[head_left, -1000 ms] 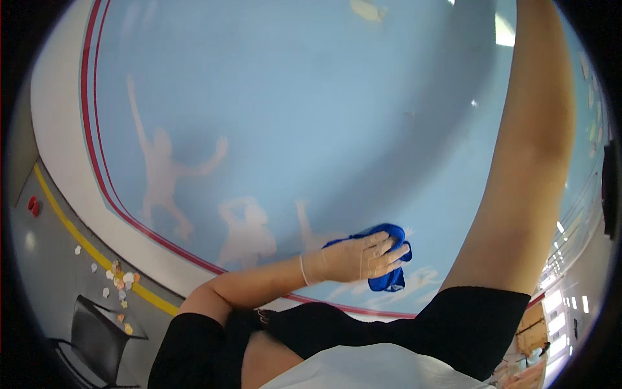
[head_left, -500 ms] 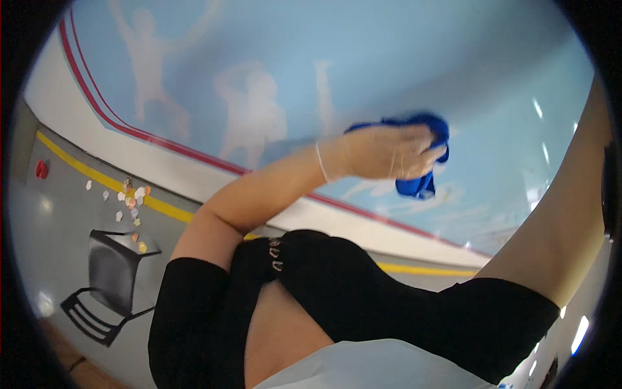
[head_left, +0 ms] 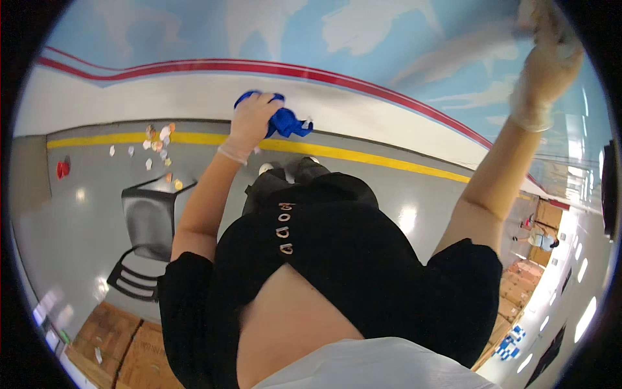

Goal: Cleaning a wall-mounted bulletin board using a blue cloth.

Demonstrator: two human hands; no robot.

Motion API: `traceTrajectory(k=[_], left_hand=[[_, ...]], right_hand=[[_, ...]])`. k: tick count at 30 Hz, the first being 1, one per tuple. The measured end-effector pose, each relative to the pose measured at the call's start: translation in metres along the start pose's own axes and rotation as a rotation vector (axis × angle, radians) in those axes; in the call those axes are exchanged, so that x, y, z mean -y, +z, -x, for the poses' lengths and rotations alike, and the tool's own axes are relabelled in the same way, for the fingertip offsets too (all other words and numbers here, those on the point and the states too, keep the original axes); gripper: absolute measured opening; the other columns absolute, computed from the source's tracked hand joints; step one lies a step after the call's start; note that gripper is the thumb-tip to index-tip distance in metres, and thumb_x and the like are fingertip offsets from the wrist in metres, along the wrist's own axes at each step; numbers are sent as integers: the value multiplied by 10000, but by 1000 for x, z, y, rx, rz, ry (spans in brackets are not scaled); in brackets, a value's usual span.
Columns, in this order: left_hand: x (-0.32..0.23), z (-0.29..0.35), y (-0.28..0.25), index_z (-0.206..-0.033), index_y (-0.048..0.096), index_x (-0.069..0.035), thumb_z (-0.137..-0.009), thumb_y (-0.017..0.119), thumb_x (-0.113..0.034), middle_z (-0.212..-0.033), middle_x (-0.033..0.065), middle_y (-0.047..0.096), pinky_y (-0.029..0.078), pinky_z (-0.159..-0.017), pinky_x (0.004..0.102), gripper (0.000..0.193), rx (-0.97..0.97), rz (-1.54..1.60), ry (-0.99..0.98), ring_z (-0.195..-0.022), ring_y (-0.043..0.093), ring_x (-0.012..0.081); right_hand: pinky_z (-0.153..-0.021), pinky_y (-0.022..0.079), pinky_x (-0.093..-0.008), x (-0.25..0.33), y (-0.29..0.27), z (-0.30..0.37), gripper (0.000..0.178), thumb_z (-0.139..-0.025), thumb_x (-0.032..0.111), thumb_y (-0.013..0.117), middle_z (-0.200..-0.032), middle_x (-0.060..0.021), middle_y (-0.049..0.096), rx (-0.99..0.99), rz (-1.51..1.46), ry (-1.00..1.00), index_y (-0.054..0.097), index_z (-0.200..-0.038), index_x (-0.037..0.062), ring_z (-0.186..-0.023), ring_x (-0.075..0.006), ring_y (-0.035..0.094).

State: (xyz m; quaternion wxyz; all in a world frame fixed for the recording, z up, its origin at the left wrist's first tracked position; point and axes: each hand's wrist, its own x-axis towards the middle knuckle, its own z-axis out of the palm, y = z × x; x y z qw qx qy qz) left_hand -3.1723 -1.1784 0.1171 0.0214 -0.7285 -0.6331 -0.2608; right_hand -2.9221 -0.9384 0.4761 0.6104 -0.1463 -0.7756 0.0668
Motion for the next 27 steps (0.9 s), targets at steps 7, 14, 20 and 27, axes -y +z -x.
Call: traceTrajectory(k=[7,14,20,27], left_hand=[[-41,199,4,-1248,589,-231,-800,558,-10,-1150,83,634,504,-848,425,501,-18,108,-995,-1039,624,317],[-99,288,-6,-1274,578,-114,-821,440,152,-998,86,644,533,-669,311,543,-549,303,-1476,-776,654,178],[-164,293,-29,-1264,594,-127,-842,426,107,-909,69,640,523,-635,291,512,-688,296,-1712,-727,635,145],[-193,330,-23,-1289,583,-97,-819,396,119,-945,83,665,529,-657,294,550,-689,145,-1875,-739,646,152]], right_hand=[[-711,464,-238,-6,44,225,175,-923,97,645,-990,-46,629,133,-261,716,608,-1086,43,-816,-96,558],[-818,506,-280,5,67,356,406,-918,73,607,-1102,-110,637,453,-555,1293,493,-1294,-25,-943,-152,614],[-878,500,-284,-16,61,405,400,-919,79,599,-1174,-114,623,692,-453,1323,519,-1302,-7,-1034,-174,616],[-950,481,-336,-16,52,445,530,-894,204,660,-1244,-151,614,960,-245,1085,491,-1366,32,-1100,-255,615]])
